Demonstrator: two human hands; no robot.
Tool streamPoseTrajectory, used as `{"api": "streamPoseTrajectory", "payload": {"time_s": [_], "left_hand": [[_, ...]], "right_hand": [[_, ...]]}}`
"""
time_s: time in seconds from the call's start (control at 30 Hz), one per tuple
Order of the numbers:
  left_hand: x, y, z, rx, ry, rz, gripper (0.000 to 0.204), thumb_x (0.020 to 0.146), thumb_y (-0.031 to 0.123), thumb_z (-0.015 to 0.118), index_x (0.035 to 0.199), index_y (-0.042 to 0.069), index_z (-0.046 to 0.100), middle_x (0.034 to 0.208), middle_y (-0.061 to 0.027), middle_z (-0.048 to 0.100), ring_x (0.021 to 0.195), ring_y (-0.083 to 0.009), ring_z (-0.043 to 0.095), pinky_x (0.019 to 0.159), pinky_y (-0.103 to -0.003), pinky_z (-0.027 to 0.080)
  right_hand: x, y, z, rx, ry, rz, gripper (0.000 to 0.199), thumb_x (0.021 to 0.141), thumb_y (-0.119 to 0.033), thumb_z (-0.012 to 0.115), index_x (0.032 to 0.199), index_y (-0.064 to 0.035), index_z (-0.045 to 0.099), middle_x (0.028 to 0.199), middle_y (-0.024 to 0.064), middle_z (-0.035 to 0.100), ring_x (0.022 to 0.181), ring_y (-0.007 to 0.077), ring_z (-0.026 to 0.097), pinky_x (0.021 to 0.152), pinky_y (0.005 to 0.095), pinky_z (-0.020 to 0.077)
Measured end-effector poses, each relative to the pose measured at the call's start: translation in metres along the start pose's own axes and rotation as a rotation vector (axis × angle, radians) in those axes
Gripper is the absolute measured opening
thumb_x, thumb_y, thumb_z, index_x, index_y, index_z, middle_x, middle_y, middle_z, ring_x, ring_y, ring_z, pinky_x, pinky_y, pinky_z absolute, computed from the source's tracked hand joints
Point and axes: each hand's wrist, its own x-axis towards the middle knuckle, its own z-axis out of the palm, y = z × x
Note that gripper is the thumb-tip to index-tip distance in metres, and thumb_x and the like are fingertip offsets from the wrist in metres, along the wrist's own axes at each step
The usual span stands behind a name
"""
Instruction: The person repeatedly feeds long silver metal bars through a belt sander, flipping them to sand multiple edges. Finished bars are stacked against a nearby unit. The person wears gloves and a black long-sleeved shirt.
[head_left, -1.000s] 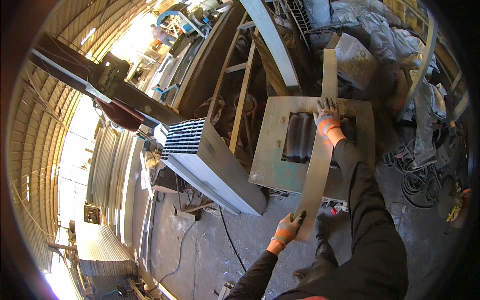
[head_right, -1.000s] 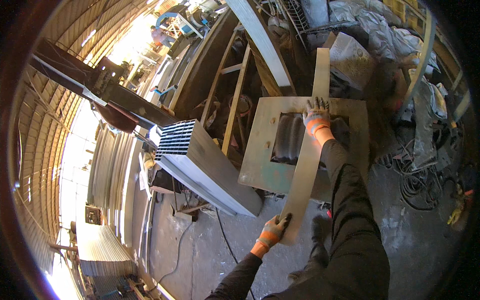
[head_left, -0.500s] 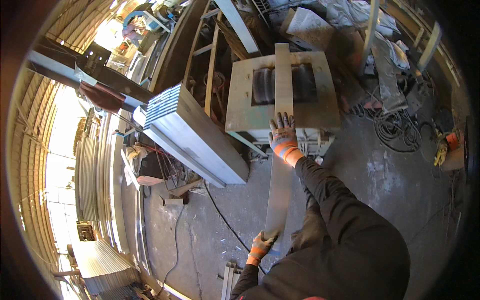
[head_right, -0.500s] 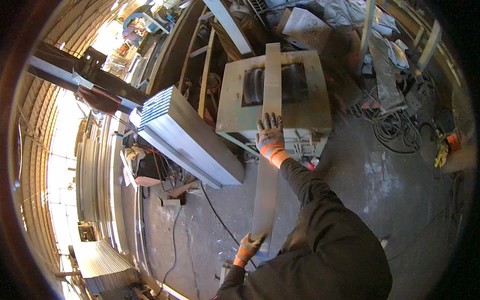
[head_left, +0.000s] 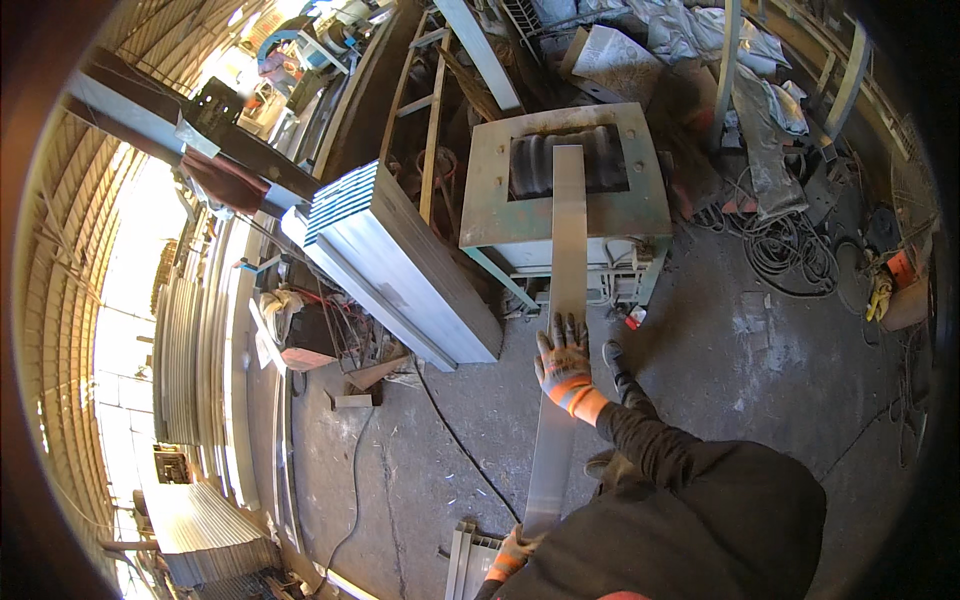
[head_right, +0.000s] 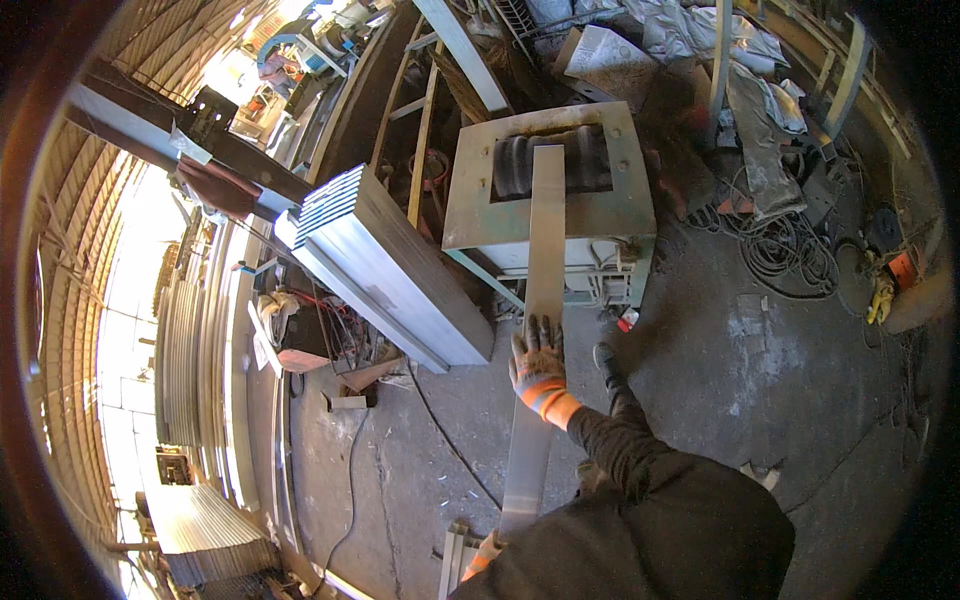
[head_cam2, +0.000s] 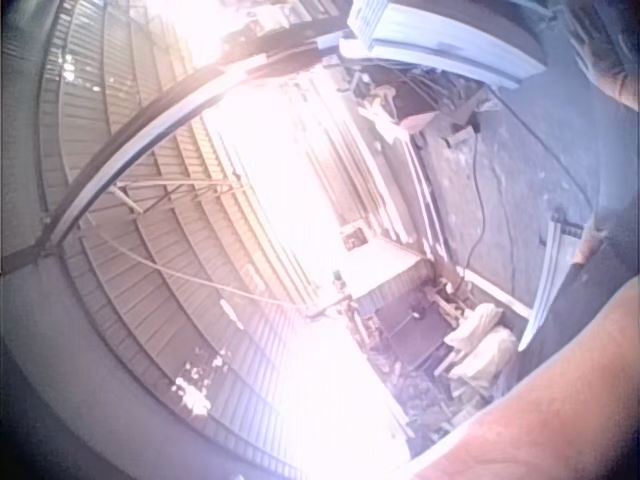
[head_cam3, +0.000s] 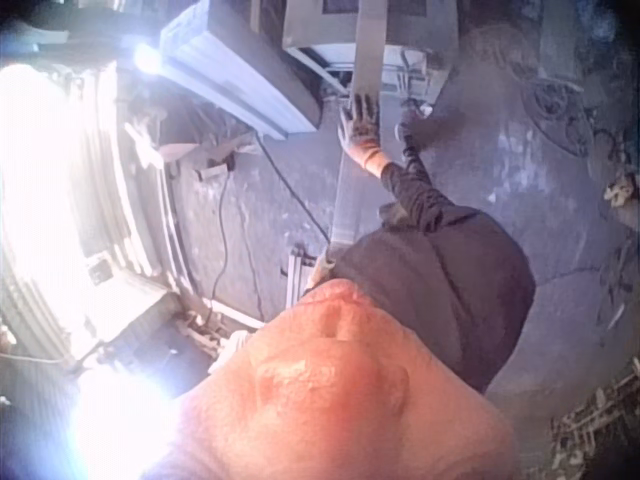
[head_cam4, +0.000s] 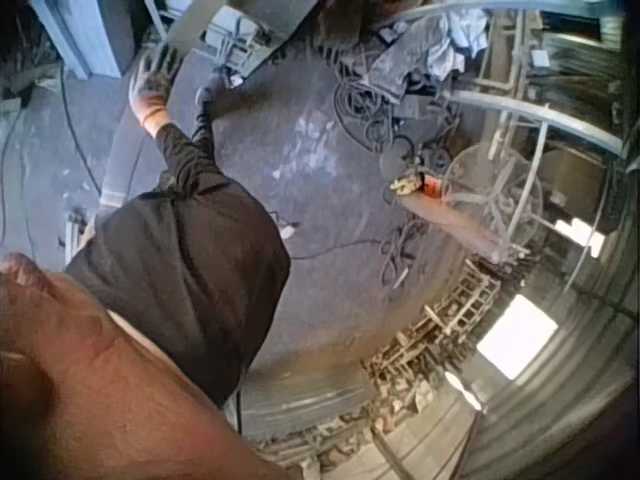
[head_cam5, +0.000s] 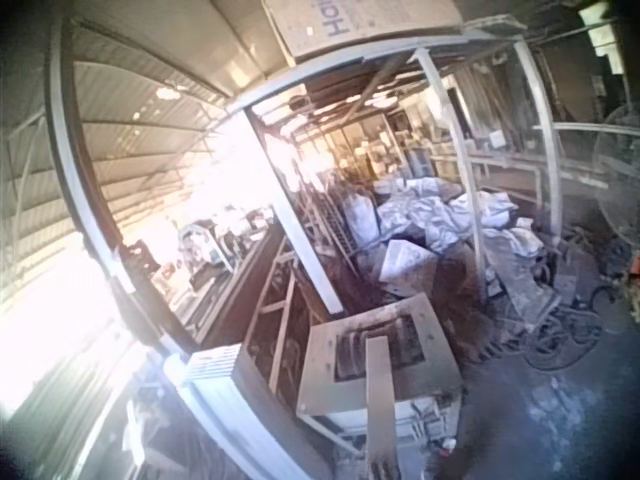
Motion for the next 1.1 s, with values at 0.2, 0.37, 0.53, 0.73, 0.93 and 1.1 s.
{"api": "streamPoseTrajectory", "payload": {"time_s": [0.2, 0.37, 0.53, 0.73, 0.93, 1.1], "left_hand": [[0.069, 0.118, -0.002, 0.334, 0.022, 0.125, 0.078, 0.084, 0.040, 0.100, 0.139, 0.000, 0.064, 0.120, -0.0227, 0.081, 0.116, -0.0335, 0.079, 0.099, -0.044, 0.062], [0.208, 0.346, 0.066, 0.617, 0.362, 0.224, 0.070, 0.085, 0.053, 0.096, 0.119, 0.002, 0.061, 0.106, -0.0251, 0.079, 0.098, -0.0490, 0.078, 0.084, -0.055, 0.063], [0.352, 0.520, 0.111, 0.817, 0.524, 0.433, 0.053, 0.097, 0.046, 0.086, 0.115, 0.004, 0.057, 0.100, -0.0226, 0.077, 0.097, -0.0471, 0.078, 0.079, -0.055, 0.063], [0.419, 0.589, 0.116, 0.853, 0.533, 0.433, 0.057, 0.097, 0.044, 0.085, 0.122, 0.004, 0.053, 0.109, -0.0220, 0.077, 0.098, -0.0466, 0.079, 0.081, -0.054, 0.064], [0.369, 0.539, 0.111, 0.835, 0.464, 0.362, 0.055, 0.097, 0.045, 0.085, 0.120, 0.005, 0.054, 0.107, -0.0212, 0.077, 0.096, -0.0459, 0.079, 0.080, -0.055, 0.064], [0.282, 0.449, 0.102, 0.858, 0.503, 0.355, 0.054, 0.097, 0.047, 0.085, 0.115, 0.007, 0.054, 0.102, -0.0192, 0.077, 0.093, -0.0453, 0.079, 0.076, -0.055, 0.063]], "right_hand": [[0.132, 0.075, 0.011, 0.194, 0.338, -0.025, 0.063, 0.099, -0.031, 0.066, 0.157, -0.0077, 0.067, 0.180, 0.0290, 0.037, 0.169, 0.0521, 0.027, 0.138, 0.0687, 0.0197], [0.389, 0.177, 0.013, 0.340, 0.225, 0.101, 0.068, 0.100, -0.033, 0.068, 0.161, -0.0042, 0.061, 0.180, 0.0277, 0.038, 0.169, 0.0485, 0.030, 0.139, 0.0613, 0.0234], [0.606, 0.237, 0.003, -0.207, 0.039, 0.238, 0.077, 0.108, -0.034, 0.052, 0.177, -0.0050, 0.036, 0.187, 0.0237, 0.027, 0.172, 0.0473, 0.022, 0.138, 0.0645, 0.0206], [0.684, 0.286, -0.010, -0.162, -0.017, 0.288, 0.075, 0.110, -0.028, 0.043, 0.181, -0.0095, 0.028, 0.191, 0.0210, 0.013, 0.175, 0.0416, 0.016, 0.141, 0.0547, 0.0206], [0.597, 0.264, -0.009, -0.190, 0.161, 0.227, 0.068, 0.104, -0.032, 0.058, 0.168, -0.0085, 0.053, 0.184, 0.0185, 0.035, 0.169, 0.0475, 0.030, 0.136, 0.0644, 0.0264], [0.479, 0.209, -0.009, -0.164, 0.185, 0.223, 0.064, 0.102, -0.020, 0.055, 0.164, -0.0072, 0.058, 0.183, 0.0193, 0.036, 0.168, 0.0479, 0.030, 0.134, 0.0609, 0.0318]]}}
